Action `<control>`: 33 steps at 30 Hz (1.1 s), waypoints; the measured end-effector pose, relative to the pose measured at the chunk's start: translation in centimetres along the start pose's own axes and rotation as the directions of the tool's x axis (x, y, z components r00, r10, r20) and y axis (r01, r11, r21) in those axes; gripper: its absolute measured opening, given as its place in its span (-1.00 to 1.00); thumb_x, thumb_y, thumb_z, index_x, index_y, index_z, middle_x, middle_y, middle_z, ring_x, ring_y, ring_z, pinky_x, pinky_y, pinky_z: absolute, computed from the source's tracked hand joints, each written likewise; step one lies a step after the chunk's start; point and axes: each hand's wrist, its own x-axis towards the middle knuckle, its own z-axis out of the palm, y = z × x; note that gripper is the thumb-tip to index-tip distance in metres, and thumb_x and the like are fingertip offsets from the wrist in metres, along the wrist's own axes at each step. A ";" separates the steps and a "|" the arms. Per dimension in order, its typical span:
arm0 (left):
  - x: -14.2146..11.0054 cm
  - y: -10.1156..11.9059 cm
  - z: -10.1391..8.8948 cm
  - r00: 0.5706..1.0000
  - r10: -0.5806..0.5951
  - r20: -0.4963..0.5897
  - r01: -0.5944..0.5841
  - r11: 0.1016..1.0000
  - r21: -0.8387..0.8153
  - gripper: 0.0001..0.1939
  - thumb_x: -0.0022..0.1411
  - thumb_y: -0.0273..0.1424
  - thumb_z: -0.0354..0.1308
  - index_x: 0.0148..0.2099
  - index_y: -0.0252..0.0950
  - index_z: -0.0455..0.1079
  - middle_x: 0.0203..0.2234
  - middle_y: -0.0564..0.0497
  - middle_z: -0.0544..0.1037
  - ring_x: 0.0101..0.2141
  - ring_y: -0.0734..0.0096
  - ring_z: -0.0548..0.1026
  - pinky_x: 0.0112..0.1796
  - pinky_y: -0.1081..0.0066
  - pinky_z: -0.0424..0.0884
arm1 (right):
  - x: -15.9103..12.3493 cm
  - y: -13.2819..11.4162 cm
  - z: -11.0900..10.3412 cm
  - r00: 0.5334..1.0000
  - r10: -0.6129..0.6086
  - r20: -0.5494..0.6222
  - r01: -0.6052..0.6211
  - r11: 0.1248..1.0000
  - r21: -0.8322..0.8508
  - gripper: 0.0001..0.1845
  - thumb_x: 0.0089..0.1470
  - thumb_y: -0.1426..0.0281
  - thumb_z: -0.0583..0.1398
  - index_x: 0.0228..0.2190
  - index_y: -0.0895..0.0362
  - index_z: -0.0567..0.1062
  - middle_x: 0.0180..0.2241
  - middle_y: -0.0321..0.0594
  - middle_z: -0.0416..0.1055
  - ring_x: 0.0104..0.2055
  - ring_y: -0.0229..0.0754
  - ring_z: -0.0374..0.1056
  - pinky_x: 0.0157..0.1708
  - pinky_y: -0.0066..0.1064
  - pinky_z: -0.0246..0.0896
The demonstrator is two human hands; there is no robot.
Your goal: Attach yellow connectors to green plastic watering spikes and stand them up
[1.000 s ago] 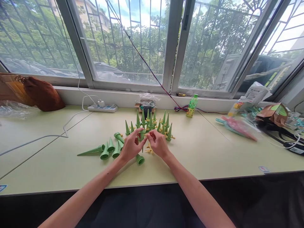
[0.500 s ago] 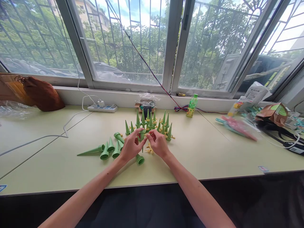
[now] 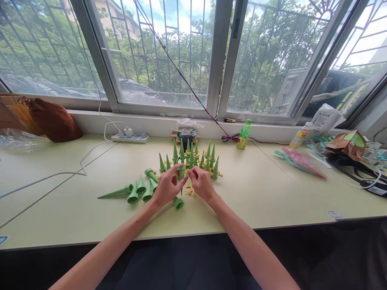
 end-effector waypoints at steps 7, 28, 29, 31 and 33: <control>0.0 0.1 0.0 1.000 0.002 0.014 -0.002 1.000 -0.017 -0.60 0.24 -0.26 0.12 0.11 -0.22 0.28 -0.38 0.06 0.42 -0.65 0.63 0.17 -0.52 0.51 0.26 | 0.1 0.4 0.1 1.000 0.003 -0.020 -0.004 0.999 -0.038 -0.51 0.28 0.10 -0.02 -0.60 0.11 0.18 -0.65 -0.38 0.08 -0.60 -0.32 -0.02 -0.56 -0.45 -0.11; 0.0 0.1 0.1 1.000 -0.001 0.006 0.001 1.000 -0.011 -0.60 0.23 -0.29 0.13 0.10 -0.24 0.28 -0.38 0.07 0.42 -0.63 0.64 0.18 -0.51 0.53 0.26 | 0.0 0.1 0.0 1.000 -0.005 0.016 0.005 1.000 0.019 -0.65 0.25 0.20 0.06 -0.50 0.14 0.35 -0.62 -0.37 0.21 -0.59 -0.32 0.07 -0.55 -0.46 -0.04; 0.0 0.1 0.1 1.000 -0.005 0.007 0.005 1.000 -0.012 -0.60 0.23 -0.29 0.14 0.10 -0.24 0.28 -0.38 0.07 0.42 -0.63 0.64 0.18 -0.51 0.53 0.26 | 0.0 0.1 0.0 1.000 -0.005 0.012 0.005 1.000 0.012 -0.63 0.25 0.19 0.06 -0.51 0.14 0.34 -0.63 -0.37 0.19 -0.59 -0.33 0.06 -0.55 -0.46 -0.05; -0.1 0.1 0.1 1.000 -0.009 0.011 0.009 1.000 -0.015 -0.59 0.23 -0.29 0.14 0.11 -0.24 0.28 -0.39 0.07 0.41 -0.63 0.64 0.17 -0.51 0.53 0.25 | 0.1 0.3 0.0 1.000 -0.008 0.003 0.008 1.000 -0.004 -0.59 0.25 0.18 0.05 -0.55 0.14 0.31 -0.64 -0.38 0.16 -0.60 -0.33 0.03 -0.56 -0.46 -0.07; -0.1 0.1 0.1 1.000 -0.009 0.014 0.009 1.000 -0.019 -0.59 0.23 -0.29 0.14 0.11 -0.24 0.28 -0.39 0.07 0.41 -0.63 0.64 0.16 -0.51 0.53 0.25 | 0.1 0.5 0.1 1.000 -0.015 -0.007 0.015 1.000 -0.020 -0.55 0.26 0.16 0.04 -0.59 0.13 0.25 -0.65 -0.39 0.12 -0.60 -0.34 0.00 -0.56 -0.46 -0.10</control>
